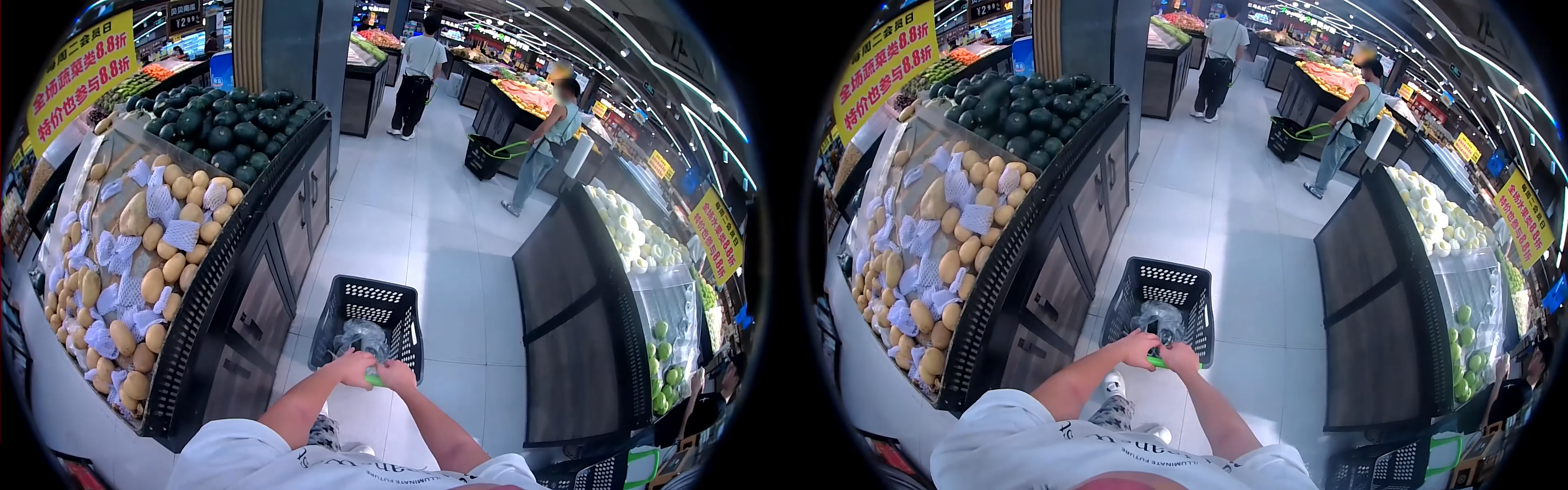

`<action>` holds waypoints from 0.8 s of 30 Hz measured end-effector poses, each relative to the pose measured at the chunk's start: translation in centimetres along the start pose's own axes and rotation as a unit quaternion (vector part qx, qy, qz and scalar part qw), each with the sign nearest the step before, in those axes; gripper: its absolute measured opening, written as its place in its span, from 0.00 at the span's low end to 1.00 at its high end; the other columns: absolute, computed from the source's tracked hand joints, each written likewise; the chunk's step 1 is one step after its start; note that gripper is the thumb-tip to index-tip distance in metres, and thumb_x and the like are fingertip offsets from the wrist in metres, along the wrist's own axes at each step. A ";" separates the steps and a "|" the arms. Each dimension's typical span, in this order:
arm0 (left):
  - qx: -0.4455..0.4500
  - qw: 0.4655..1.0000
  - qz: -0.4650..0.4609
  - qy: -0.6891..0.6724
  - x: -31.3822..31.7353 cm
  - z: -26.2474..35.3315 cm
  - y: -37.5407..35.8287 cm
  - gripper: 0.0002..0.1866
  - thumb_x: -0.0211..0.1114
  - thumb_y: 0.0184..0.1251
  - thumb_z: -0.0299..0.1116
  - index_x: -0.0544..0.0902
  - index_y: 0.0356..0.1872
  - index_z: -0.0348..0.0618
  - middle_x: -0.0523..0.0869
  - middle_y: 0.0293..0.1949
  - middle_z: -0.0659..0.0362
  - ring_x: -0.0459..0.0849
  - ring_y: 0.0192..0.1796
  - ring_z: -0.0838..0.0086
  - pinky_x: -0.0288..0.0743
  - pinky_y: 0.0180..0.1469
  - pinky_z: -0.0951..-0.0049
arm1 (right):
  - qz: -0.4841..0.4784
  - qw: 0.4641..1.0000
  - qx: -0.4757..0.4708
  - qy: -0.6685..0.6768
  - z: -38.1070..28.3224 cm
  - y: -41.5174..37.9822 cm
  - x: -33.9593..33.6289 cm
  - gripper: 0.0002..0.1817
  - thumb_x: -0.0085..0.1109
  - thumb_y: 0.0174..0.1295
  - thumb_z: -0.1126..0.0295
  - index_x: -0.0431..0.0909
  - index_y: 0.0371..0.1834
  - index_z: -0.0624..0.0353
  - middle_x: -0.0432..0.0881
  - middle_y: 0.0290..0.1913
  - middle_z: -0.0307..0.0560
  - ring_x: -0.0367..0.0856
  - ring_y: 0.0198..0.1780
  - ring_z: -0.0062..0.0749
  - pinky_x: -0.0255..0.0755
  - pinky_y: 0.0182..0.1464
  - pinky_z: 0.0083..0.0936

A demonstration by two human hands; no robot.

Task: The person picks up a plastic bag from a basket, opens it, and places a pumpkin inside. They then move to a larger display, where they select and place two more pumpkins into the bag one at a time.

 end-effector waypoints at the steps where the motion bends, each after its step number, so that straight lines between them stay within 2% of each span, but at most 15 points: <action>1: 0.001 1.000 0.004 -0.001 -0.2 -0.4 0.5 0.37 0.71 0.38 0.51 0.74 0.54 0.45 0.73 0.57 0.58 0.69 0.62 0.65 0.53 0.66 0.54 | -0.004 1.000 0.000 -0.007 -0.2 0.5 -0.3 0.28 0.50 0.51 0.40 0.84 0.39 0.51 0.84 0.41 0.51 0.82 0.44 0.45 0.75 0.48 0.35; 7: 0.034 0.995 0.091 -0.033 -3.5 -1.8 2.0 0.37 0.73 0.36 0.48 0.75 0.52 0.46 0.74 0.56 0.57 0.70 0.61 0.64 0.54 0.65 0.50 | -0.038 0.999 0.012 -0.020 -1.4 4.1 -1.5 0.25 0.53 0.49 0.45 0.84 0.43 0.48 0.84 0.43 0.49 0.82 0.46 0.42 0.73 0.51 0.33; 10: 0.022 0.992 0.122 -0.035 -5.3 -2.4 2.8 0.36 0.73 0.36 0.48 0.75 0.52 0.46 0.74 0.56 0.57 0.69 0.62 0.64 0.52 0.67 0.50 | -0.026 0.999 -0.025 -0.033 -1.6 7.2 -1.4 0.25 0.49 0.53 0.45 0.84 0.40 0.53 0.83 0.43 0.54 0.81 0.47 0.48 0.73 0.52 0.37; 12: 0.020 0.993 0.108 -0.049 -5.9 -2.9 4.0 0.35 0.72 0.36 0.46 0.76 0.52 0.46 0.73 0.56 0.55 0.68 0.63 0.63 0.49 0.69 0.49 | -0.037 0.998 -0.032 -0.040 -1.2 9.3 -1.4 0.26 0.50 0.51 0.44 0.83 0.41 0.53 0.82 0.45 0.54 0.80 0.48 0.49 0.72 0.53 0.37; 16: 0.011 0.989 0.139 -0.054 -7.9 -3.7 5.6 0.37 0.72 0.36 0.46 0.75 0.53 0.44 0.74 0.55 0.54 0.68 0.63 0.63 0.51 0.68 0.51 | -0.043 0.997 -0.028 -0.050 -3.2 10.2 -4.7 0.27 0.51 0.49 0.42 0.84 0.37 0.54 0.83 0.42 0.54 0.81 0.48 0.48 0.73 0.52 0.36; 24: -0.013 0.980 0.170 -0.101 -10.9 -6.2 8.4 0.41 0.72 0.35 0.43 0.70 0.58 0.42 0.75 0.55 0.51 0.69 0.61 0.58 0.57 0.64 0.55 | -0.010 1.000 -0.007 -0.021 -4.1 14.6 -7.3 0.27 0.50 0.51 0.41 0.84 0.41 0.49 0.83 0.43 0.52 0.81 0.48 0.45 0.72 0.52 0.36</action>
Point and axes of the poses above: each hand's wrist, its own y-axis towards the middle knuckle, its own x-axis out of the palm, z = x × y, the point moved 9 cm from there along y, towards the middle knuckle
